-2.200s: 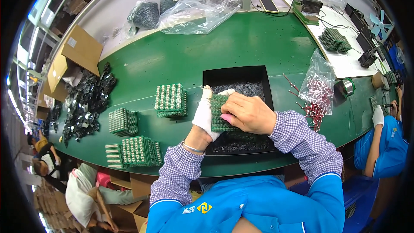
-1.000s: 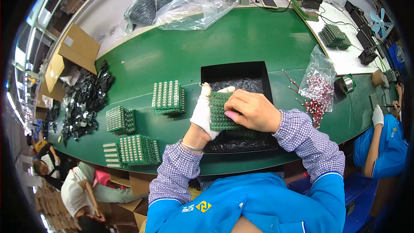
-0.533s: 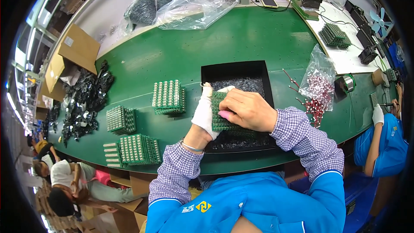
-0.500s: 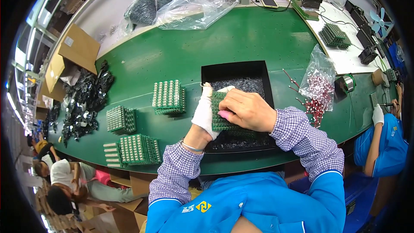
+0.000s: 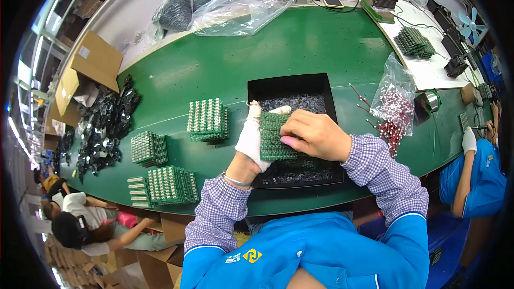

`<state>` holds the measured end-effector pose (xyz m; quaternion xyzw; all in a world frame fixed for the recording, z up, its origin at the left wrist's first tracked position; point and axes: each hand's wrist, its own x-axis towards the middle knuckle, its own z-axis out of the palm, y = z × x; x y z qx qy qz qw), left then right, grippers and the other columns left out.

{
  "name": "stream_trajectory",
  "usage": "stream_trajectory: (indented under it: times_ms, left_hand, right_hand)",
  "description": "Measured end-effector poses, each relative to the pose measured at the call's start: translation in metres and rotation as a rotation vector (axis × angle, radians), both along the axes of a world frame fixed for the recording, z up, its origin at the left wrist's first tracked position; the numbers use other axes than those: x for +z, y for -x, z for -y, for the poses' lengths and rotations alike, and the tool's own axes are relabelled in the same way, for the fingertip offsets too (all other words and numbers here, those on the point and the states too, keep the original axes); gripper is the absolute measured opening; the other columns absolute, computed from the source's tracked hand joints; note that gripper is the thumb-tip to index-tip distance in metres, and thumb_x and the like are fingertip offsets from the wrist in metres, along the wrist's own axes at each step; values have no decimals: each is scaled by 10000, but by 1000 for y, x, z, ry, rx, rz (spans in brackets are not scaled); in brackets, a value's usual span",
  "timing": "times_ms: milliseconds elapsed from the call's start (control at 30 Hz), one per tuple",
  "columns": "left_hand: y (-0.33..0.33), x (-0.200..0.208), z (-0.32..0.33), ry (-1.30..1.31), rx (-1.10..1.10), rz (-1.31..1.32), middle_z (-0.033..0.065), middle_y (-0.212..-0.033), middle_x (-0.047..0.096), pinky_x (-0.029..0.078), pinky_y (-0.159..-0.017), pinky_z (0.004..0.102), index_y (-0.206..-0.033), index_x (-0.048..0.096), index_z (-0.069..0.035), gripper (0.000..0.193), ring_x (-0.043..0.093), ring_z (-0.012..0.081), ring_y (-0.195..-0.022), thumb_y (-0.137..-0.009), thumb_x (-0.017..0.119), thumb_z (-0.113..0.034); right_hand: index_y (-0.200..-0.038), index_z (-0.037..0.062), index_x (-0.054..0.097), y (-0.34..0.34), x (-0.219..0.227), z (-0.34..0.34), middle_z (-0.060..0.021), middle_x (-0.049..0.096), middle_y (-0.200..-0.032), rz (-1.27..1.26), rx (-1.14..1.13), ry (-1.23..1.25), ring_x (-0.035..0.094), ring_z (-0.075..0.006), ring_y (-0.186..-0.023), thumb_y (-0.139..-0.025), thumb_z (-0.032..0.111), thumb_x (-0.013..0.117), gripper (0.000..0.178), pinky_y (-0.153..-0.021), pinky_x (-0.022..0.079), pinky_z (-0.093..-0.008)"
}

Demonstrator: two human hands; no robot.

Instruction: The person inserts small electronic components from a storage box and a plastic bag into a printed circuit board at an assembly station. The components are inserted by hand using an insertion tool.

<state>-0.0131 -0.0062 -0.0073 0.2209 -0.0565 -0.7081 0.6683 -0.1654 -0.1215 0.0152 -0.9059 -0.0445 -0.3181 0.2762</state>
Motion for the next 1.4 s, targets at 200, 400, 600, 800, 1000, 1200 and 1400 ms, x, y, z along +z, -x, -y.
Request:
stream_trajectory:
  times_ms: [200,400,600,800,1000,1200,1400]
  left_hand:
    - [8,6,3,-154,101,145,182,-1131,645,580,-789,345,-1237,555,10,671,670,254,-944,-979,337,-569]
    - [4,2,1,-61,55,36,171,-1100,658,586,-751,326,-1235,558,6,665,680,244,-898,-978,343,-569]
    - [3,2,1,-62,60,44,175,-1093,660,588,-744,329,-1240,554,5,657,684,250,-882,-978,350,-563]
    - [3,2,1,-73,54,58,186,-1090,658,591,-759,352,-1239,552,6,659,682,266,-889,-976,352,-565]
    - [16,31,1,-188,137,138,134,-1010,670,594,-696,327,-1157,589,-54,628,681,221,-819,-958,372,-608]
    - [8,14,2,-142,95,86,142,-1036,665,592,-710,331,-1167,585,-39,638,681,234,-844,-958,373,-603]
    - [4,1,2,-71,60,70,184,-1114,649,590,-775,357,-1226,565,2,671,677,271,-916,-972,350,-580]
  right_hand:
    - [-900,61,555,-4,-10,-3,-61,555,-854,-20,-106,183,564,-216,-708,-798,83,658,147,-603,473,-298]
    - [-906,61,552,5,0,3,-65,553,-855,-97,-31,-19,567,-216,-717,-806,87,656,147,-617,475,-298]
    - [-899,67,528,3,-10,1,-66,545,-861,-64,-79,120,567,-223,-722,-815,97,630,136,-622,474,-312]
    - [-895,65,535,1,-6,-6,-63,550,-865,-106,-213,401,562,-220,-725,-810,89,623,124,-641,465,-309]
    - [-901,68,546,13,-1,9,-58,558,-878,-275,-113,-312,569,-213,-755,-811,96,631,127,-644,467,-294]
    - [-895,70,547,11,-3,8,-58,558,-869,-85,-4,-189,575,-219,-761,-791,73,634,136,-655,474,-302]
    - [-885,66,551,5,-6,2,-59,556,-854,-88,-55,67,568,-219,-757,-779,58,635,135,-668,476,-315]
